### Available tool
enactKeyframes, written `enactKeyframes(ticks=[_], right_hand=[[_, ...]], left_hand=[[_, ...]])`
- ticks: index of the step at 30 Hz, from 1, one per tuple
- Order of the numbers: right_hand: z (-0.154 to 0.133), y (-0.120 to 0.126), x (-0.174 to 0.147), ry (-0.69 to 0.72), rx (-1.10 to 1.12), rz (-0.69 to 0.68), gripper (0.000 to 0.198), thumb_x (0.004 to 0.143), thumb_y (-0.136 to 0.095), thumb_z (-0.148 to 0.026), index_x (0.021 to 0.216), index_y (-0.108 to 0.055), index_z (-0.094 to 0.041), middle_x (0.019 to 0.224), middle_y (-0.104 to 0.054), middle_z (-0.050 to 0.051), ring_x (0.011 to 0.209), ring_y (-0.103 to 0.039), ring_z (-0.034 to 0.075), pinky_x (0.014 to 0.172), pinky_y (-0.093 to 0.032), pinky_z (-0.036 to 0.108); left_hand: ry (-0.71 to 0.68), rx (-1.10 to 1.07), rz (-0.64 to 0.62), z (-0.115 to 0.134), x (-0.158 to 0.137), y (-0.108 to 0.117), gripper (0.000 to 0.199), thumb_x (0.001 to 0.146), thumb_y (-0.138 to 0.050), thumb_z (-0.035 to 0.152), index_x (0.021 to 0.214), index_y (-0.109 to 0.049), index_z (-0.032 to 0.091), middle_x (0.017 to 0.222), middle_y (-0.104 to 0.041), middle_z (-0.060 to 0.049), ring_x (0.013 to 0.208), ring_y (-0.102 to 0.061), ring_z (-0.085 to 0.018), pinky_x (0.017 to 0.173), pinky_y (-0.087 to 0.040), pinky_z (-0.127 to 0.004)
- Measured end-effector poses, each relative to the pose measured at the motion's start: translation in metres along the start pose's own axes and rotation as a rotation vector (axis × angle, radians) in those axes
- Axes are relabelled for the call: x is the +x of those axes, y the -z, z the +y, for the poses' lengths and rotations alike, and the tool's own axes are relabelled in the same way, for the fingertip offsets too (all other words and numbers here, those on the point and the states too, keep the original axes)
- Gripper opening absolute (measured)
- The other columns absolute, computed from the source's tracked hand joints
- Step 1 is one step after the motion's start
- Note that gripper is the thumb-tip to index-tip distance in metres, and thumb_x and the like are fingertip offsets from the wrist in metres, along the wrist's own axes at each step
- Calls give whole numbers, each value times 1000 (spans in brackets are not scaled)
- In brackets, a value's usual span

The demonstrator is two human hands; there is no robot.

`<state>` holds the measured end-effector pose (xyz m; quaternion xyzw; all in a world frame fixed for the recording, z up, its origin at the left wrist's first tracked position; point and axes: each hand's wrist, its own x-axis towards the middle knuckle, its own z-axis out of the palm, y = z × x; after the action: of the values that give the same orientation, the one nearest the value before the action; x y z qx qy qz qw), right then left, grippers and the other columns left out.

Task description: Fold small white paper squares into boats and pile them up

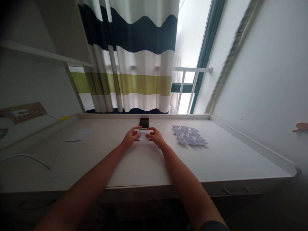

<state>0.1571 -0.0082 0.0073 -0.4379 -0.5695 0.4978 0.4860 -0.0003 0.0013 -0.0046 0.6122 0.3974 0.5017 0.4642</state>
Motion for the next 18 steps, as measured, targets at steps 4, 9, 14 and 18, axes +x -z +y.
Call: enactKeyframes(ticks=[4, 9, 14, 18], right_hand=[[3, -2, 2, 57, -184, -39, 19, 61, -62, -23, 78, -62, -15, 65, -59, 0, 58, -51, 10, 53, -40, 22], [7, -2, 5, 45, -111, -29, 15, 58, -65, -23, 69, -60, -14, 61, -57, -1, 56, -51, 10, 54, -41, 24], [3, -3, 3, -48, 141, 33, 20, 56, -68, -20, 69, -54, -15, 64, -60, 0, 60, -57, 12, 59, -46, 26], [0, -5, 2, -81, 200, 30, 21, 56, -70, -17, 68, -53, -16, 63, -61, 0, 60, -59, 13, 62, -49, 28]], left_hand=[[-80, 115, -55, -3, 0, 1, 52, 64, -53, 12, 115, -47, 19, 62, -52, 4, 52, -48, -7, 46, -39, -17], [-55, 52, 8, -3, 2, -1, 51, 63, -59, 18, 112, -46, 17, 70, -56, 0, 58, -51, -9, 48, -40, -18], [74, -50, 21, 1, 1, -5, 28, 59, -65, 25, 84, -58, 14, 78, -60, -5, 69, -56, -14, 57, -45, -24], [95, -62, 50, 1, 1, -5, 20, 59, -65, 27, 74, -61, 13, 74, -62, -4, 69, -56, -14, 60, -45, -25]])
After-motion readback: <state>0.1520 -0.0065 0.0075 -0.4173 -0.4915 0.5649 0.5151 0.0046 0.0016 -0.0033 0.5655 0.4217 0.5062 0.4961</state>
